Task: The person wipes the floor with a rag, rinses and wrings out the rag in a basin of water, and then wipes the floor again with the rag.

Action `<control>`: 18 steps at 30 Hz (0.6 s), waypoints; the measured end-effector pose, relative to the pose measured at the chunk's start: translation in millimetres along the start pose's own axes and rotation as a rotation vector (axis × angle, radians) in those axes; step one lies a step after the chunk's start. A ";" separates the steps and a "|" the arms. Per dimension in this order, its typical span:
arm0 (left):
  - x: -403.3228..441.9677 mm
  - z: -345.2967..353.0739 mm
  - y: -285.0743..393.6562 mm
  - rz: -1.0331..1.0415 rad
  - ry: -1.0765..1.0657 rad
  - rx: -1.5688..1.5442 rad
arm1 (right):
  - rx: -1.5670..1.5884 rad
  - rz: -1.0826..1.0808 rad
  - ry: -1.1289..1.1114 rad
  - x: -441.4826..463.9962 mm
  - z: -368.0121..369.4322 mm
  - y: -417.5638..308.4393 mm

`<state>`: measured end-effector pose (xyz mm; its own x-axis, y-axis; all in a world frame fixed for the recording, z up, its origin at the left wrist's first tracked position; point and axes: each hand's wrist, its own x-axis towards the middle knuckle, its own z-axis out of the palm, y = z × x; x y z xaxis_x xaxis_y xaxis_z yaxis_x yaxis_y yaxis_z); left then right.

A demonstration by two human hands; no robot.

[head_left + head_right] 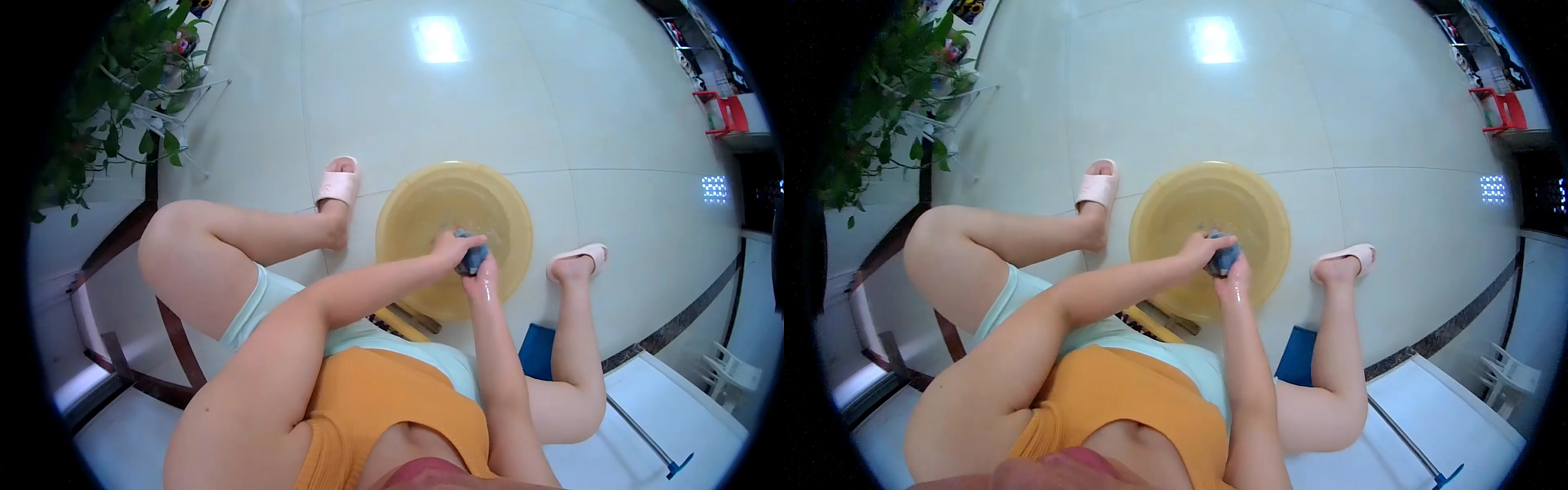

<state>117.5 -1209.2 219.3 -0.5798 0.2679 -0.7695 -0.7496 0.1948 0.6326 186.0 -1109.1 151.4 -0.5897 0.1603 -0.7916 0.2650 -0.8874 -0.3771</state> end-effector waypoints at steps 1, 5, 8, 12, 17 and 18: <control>-4.7 2.4 0.8 -0.098 -0.043 0.010 | -0.159 -0.125 0.019 -8.1 5.1 4.9; 5.8 5.6 -3.3 -0.381 -0.400 -0.273 | -0.704 -0.482 -0.062 -38.3 16.0 9.0; -0.8 -11.5 7.3 -0.463 -0.565 -0.292 | -1.177 -0.575 -0.229 -34.1 9.1 -6.7; 21.0 -9.7 -15.5 -0.526 -0.516 -0.468 | -1.059 -0.334 -0.263 -26.4 18.4 -34.4; 18.7 -3.7 -15.6 -0.560 -0.630 -0.851 | -0.251 -0.017 -0.197 -1.3 2.5 -20.8; 19.4 -0.6 -19.4 -0.546 -0.647 -0.940 | -0.166 -0.023 -0.263 1.0 7.9 -18.3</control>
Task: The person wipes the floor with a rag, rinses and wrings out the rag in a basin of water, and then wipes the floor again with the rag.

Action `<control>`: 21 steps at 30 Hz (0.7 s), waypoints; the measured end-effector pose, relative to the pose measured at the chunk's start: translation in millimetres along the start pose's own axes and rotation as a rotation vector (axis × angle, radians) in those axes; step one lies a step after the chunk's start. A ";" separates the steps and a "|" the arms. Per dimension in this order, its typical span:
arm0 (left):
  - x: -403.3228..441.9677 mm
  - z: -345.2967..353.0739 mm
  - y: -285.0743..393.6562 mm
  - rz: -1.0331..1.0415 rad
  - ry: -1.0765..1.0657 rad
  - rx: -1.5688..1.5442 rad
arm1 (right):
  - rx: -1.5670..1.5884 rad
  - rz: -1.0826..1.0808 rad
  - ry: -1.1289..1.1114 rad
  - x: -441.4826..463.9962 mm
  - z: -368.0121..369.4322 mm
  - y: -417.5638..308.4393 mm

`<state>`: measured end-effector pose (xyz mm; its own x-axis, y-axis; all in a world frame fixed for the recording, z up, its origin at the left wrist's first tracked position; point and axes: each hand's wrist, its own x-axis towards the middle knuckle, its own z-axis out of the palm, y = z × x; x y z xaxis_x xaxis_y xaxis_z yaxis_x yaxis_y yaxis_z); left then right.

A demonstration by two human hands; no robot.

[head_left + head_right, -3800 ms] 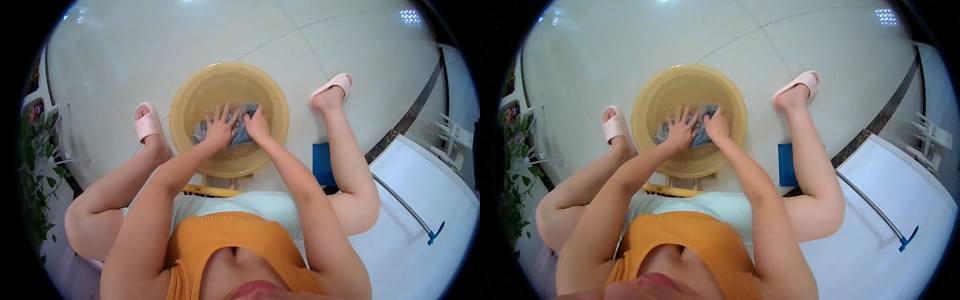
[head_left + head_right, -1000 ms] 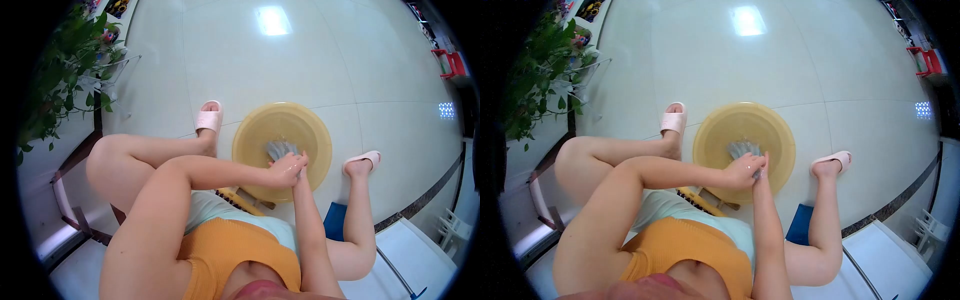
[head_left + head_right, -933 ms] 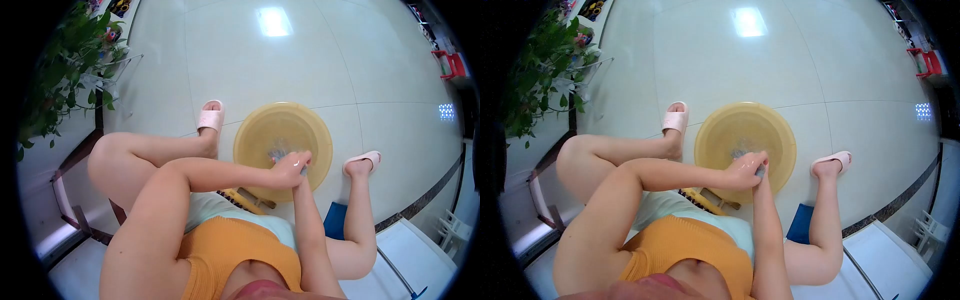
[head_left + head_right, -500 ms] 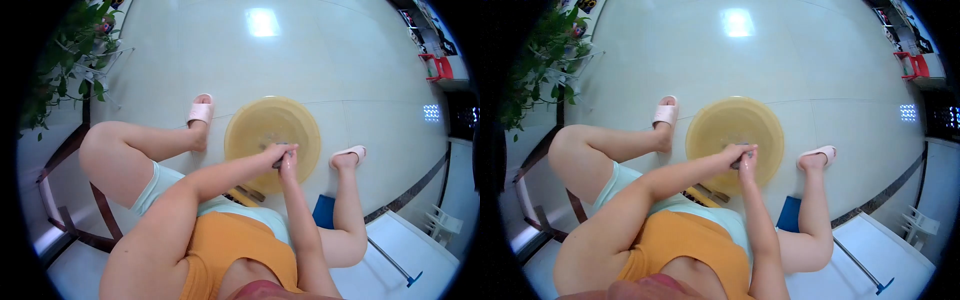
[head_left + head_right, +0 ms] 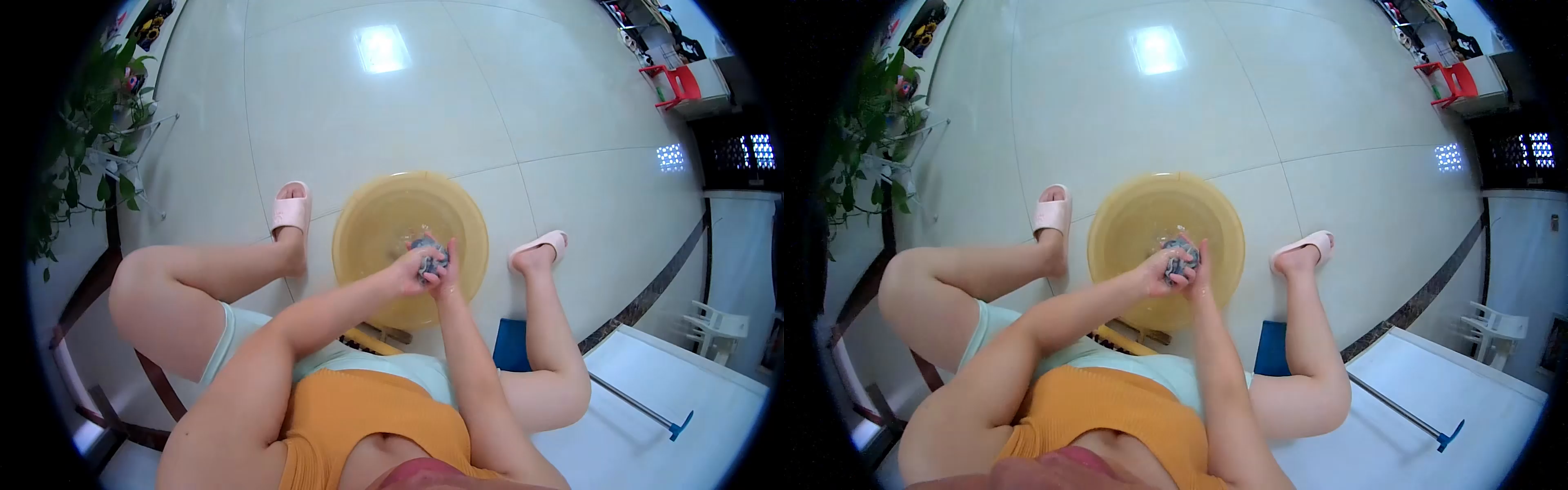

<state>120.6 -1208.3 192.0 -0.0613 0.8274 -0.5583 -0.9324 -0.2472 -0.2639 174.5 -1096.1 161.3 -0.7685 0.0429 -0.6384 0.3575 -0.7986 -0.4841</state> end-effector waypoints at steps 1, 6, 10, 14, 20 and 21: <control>-7.0 12.4 -4.8 0.040 0.037 -0.032 | 0.087 -0.022 -0.063 -0.4 11.0 0.7; -32.7 39.7 -15.1 0.112 0.090 -0.170 | 0.524 -0.138 -0.356 -11.3 55.5 0.7; -47.1 66.1 -22.3 0.226 0.181 -0.045 | 0.412 -0.045 -0.452 5.6 13.5 6.1; -11.0 10.2 6.6 -0.221 0.111 0.019 | 0.125 0.298 -0.328 37.9 -20.2 -20.1; 1.4 -24.3 10.2 -0.213 0.303 0.353 | -0.636 0.249 -0.145 31.2 17.3 -31.5; 0.5 -27.6 4.4 -0.182 0.327 0.411 | -0.658 0.268 -0.099 29.0 20.1 -27.9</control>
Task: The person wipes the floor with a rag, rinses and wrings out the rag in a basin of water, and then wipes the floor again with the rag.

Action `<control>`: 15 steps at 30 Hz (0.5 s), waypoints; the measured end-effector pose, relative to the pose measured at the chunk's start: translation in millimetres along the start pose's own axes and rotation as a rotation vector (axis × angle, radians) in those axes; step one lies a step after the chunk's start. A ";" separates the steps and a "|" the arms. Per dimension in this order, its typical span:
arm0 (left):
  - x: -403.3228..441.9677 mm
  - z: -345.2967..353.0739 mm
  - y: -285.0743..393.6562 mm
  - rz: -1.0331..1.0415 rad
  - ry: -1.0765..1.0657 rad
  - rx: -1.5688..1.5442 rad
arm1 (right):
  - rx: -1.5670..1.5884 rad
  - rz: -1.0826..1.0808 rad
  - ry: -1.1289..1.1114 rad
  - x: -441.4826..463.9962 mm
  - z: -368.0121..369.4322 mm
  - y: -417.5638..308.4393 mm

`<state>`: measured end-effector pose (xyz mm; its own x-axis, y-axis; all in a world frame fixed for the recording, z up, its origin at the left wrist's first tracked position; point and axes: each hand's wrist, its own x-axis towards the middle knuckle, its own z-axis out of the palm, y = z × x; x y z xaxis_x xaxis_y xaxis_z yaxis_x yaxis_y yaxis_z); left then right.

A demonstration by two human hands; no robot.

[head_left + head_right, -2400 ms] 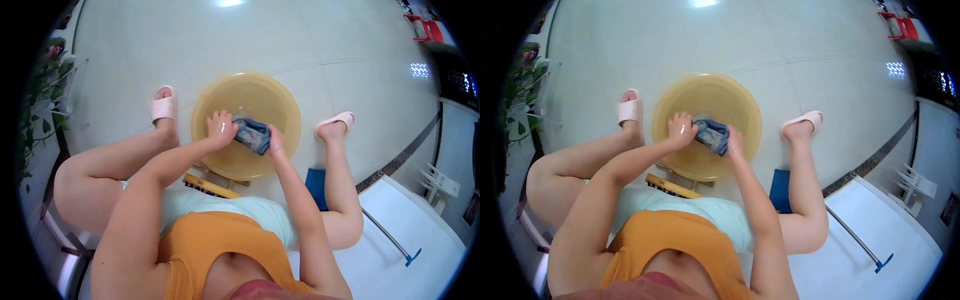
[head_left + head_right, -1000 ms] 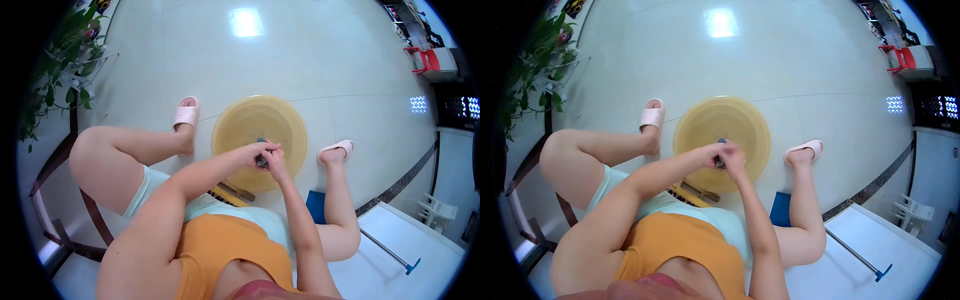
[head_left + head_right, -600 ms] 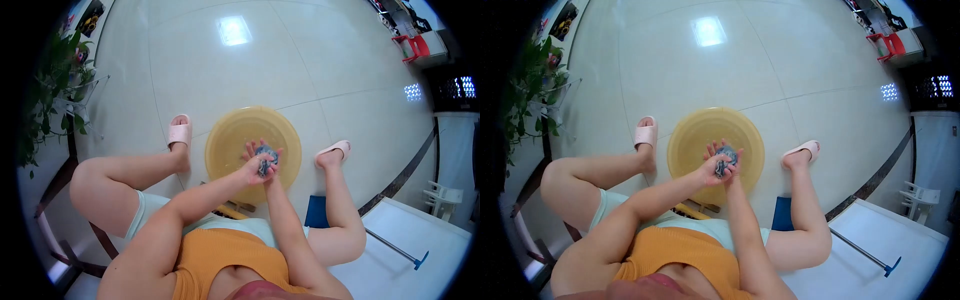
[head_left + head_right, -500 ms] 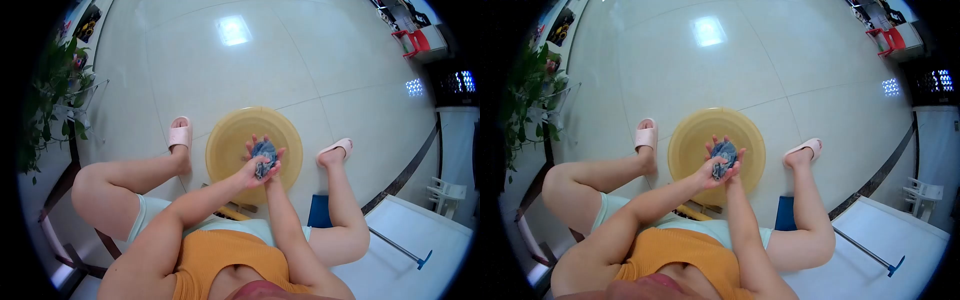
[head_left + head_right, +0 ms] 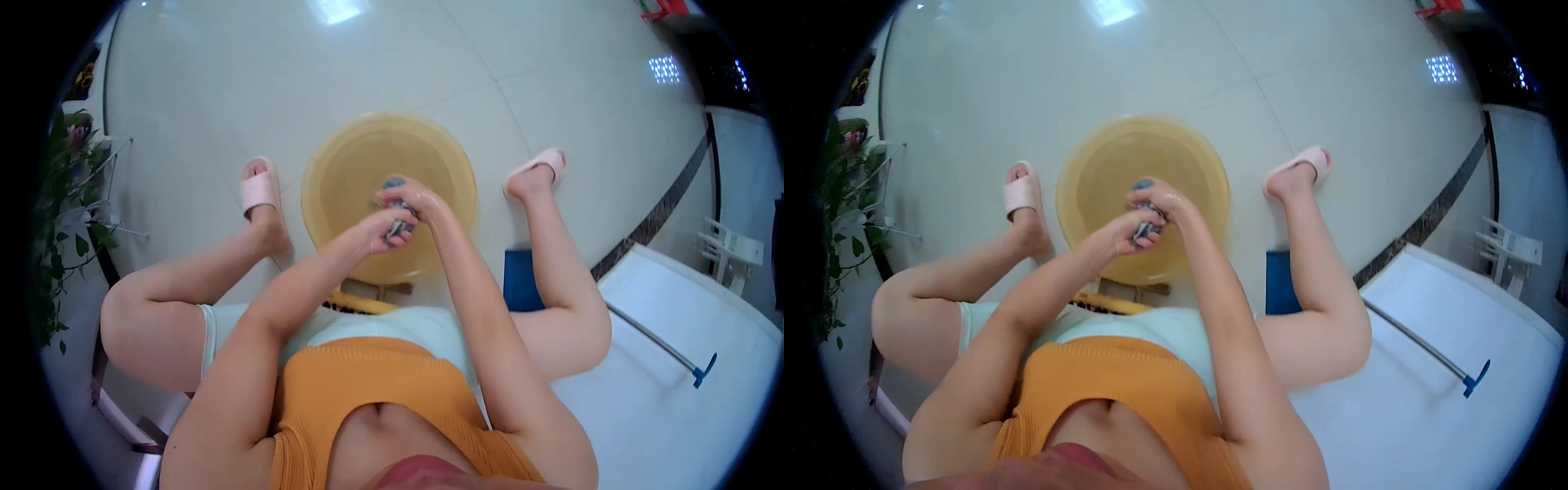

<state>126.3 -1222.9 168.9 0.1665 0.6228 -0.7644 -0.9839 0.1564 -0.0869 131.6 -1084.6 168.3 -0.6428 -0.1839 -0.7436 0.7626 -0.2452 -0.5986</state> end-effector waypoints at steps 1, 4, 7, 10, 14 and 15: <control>-0.4 1.5 -4.0 0.041 0.033 0.055 | -0.019 0.026 0.036 0.9 2.6 1.6; -0.3 5.5 -12.9 0.165 0.156 0.229 | -0.046 0.017 0.096 9.2 7.0 10.4; 5.1 1.6 -22.8 0.261 0.293 0.369 | -0.055 0.010 0.194 18.1 13.4 25.0; 14.3 -5.7 -30.3 0.337 0.448 0.536 | -0.112 -0.041 0.383 29.7 20.0 44.9; 34.6 -20.1 -40.2 0.777 0.760 0.990 | -0.122 -0.252 0.667 53.4 16.4 73.1; 43.4 -27.6 -41.3 0.966 0.841 1.100 | -0.184 -0.258 0.758 45.6 21.4 63.2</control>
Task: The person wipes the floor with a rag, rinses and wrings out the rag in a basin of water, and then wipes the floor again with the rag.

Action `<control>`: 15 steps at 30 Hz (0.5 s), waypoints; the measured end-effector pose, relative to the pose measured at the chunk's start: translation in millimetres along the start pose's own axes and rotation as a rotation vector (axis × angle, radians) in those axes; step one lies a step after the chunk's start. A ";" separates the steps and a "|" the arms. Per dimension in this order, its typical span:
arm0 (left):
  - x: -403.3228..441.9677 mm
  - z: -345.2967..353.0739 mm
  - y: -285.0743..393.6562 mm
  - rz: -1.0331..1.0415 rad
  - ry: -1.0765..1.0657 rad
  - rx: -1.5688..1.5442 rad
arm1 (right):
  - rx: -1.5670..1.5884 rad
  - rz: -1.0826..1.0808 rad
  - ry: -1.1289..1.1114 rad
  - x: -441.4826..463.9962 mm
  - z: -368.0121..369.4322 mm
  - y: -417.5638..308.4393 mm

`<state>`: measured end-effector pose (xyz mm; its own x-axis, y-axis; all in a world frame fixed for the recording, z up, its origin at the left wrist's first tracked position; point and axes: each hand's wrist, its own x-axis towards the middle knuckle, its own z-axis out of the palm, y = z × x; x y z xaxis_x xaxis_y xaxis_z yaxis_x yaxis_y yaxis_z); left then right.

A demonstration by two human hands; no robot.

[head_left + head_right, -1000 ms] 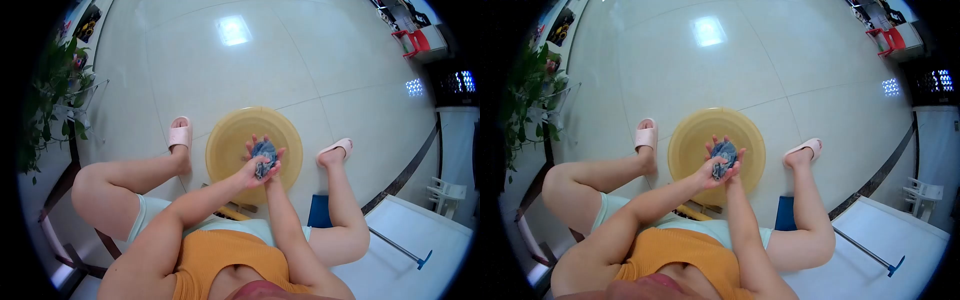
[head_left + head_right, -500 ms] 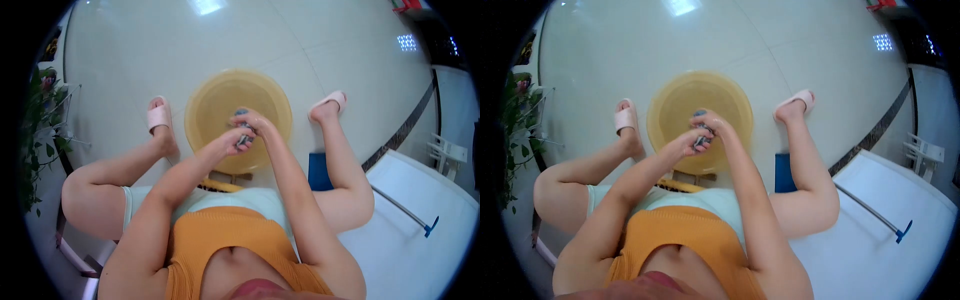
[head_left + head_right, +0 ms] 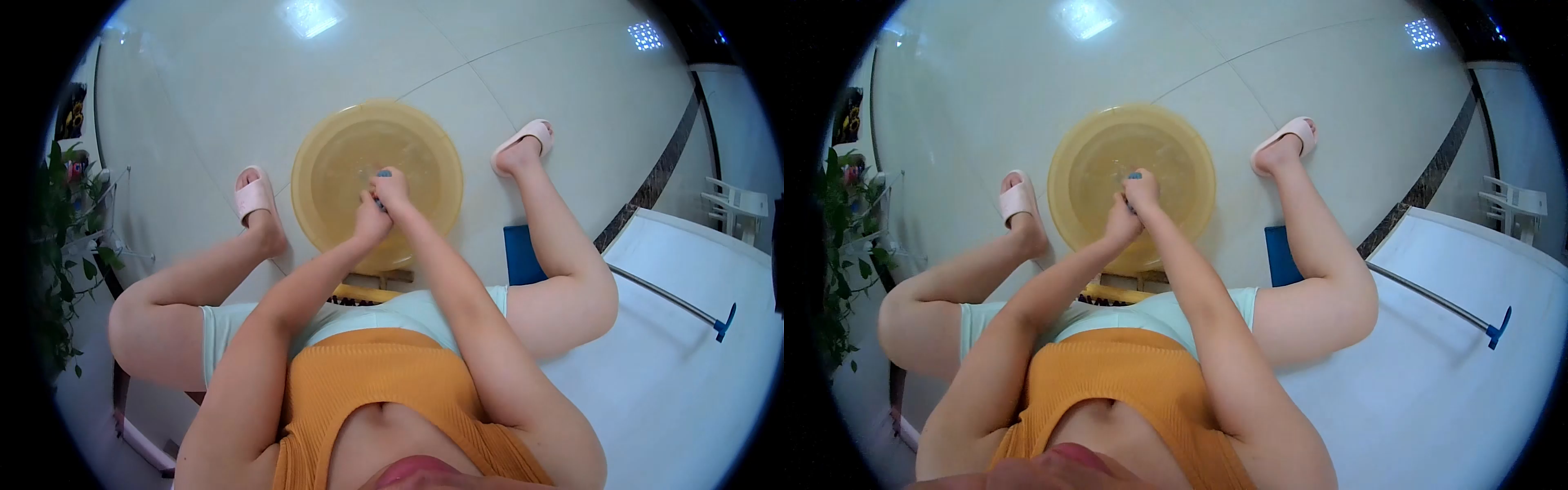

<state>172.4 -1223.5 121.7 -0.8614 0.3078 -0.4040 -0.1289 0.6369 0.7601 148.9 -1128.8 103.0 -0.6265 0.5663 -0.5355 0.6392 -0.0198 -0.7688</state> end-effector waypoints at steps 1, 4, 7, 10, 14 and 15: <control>1.2 -0.3 1.1 0.082 0.036 0.008 | -0.068 -0.020 0.083 -13.8 -5.1 -20.8; 5.3 -8.7 16.4 0.061 -0.105 0.013 | -0.127 0.062 0.128 -8.6 -4.2 -27.7; 10.7 -43.9 54.6 -0.382 -0.622 -0.174 | 0.266 0.467 -0.201 2.6 -22.0 -43.1; 0.0 -67.9 72.3 -0.634 -0.895 -0.787 | 0.666 0.510 -0.600 1.6 -53.3 -45.9; -5.6 -69.7 92.7 -0.904 -1.073 -1.582 | 1.150 0.348 -0.903 -4.6 -57.2 -35.2; -11.3 -66.4 97.9 -0.927 -1.073 -1.733 | 1.305 0.317 -0.900 -13.7 -58.6 -40.7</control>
<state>136.8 -1211.5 234.5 0.1024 0.9161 -0.3876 -0.9060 -0.0750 -0.4166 157.6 -1087.5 162.0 -0.8952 -0.2296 -0.3818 0.2867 -0.9529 -0.0991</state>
